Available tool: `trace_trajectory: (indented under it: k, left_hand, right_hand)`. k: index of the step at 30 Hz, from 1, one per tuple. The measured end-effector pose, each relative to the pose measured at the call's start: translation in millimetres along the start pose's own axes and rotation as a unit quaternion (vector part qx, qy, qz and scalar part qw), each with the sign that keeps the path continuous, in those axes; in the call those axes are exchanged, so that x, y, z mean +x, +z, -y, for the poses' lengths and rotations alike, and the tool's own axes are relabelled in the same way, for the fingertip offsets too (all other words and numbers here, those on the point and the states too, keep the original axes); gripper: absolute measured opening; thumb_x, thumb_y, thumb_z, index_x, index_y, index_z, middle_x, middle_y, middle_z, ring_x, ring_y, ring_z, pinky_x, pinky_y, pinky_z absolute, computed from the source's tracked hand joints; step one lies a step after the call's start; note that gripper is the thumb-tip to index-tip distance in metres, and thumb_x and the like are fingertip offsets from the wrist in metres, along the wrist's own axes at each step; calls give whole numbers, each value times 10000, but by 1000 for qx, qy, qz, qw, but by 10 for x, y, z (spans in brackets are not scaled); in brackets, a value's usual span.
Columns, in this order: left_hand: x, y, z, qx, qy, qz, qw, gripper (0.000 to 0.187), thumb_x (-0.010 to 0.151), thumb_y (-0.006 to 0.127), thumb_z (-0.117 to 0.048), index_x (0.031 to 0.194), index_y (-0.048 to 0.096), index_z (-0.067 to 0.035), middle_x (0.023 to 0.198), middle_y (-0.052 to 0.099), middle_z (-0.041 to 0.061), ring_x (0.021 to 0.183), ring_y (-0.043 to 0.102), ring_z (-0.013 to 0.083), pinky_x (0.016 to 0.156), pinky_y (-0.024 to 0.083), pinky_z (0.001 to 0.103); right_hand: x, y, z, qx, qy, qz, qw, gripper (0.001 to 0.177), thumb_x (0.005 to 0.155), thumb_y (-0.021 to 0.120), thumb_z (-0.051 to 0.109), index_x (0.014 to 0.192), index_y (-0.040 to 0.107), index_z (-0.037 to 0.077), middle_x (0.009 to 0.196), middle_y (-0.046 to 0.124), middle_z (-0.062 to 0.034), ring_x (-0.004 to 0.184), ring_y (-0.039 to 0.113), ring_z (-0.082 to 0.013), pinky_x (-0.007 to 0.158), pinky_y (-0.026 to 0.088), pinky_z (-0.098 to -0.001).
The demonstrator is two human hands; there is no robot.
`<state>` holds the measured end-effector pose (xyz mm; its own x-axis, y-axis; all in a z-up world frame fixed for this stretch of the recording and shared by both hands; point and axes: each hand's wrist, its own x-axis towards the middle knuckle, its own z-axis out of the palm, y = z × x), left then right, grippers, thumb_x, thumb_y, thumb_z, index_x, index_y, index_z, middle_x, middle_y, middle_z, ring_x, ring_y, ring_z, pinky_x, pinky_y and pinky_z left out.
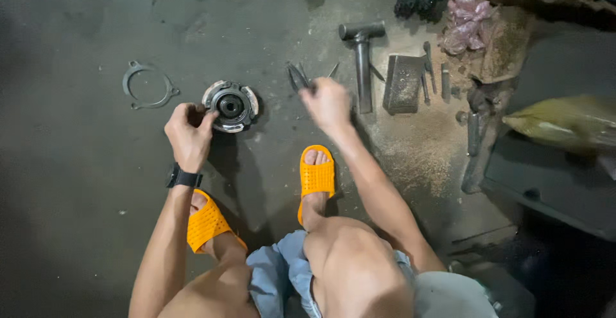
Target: The person disassembles a circular mechanical component on the floor, removes small parts, and uses pliers to adjust internal elements. They then wipe the component with a cloth and reassemble it with a ring.
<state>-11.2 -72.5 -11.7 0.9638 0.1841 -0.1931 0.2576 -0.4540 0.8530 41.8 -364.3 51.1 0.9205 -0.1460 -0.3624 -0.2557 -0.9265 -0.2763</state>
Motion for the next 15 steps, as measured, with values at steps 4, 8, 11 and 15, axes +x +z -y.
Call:
trace_trajectory:
  k: [4,8,11,15]
  left_hand:
    - [14,53,68,44,11,-7,999,322,770,899,-175,896,623,-67,760,618,133,702,630,331,647,488,385]
    - [-11,36,-20,17,-16,-29,999,287,739,885,-132,859,632,-68,731,622,113,678,634,315,648,492,375]
    - [33,35,2,2,-24,-36,999,311,704,879,-156,835,615,-58,715,608,133,683,630,357,652,491,415]
    - [7,19,8,-25,-31,-29,999,296,689,860,-137,834,612,-67,725,610,135,693,637,367,648,499,427]
  right_hand:
    - [-14,380,164,-191,-42,50,979,169,856,513,133,911,618,12,721,692,-124,691,720,-322,652,572,-442]
    - [167,385,156,-58,-55,130,988,215,712,662,167,755,653,-43,659,655,-218,712,695,-420,607,538,-505]
    - [-16,354,-28,319,0,184,930,296,721,707,152,857,608,-92,671,574,-170,618,570,-285,510,436,-392]
    - [-314,135,160,695,-67,233,677,220,843,632,184,924,505,23,618,326,-55,433,312,-89,361,263,-192]
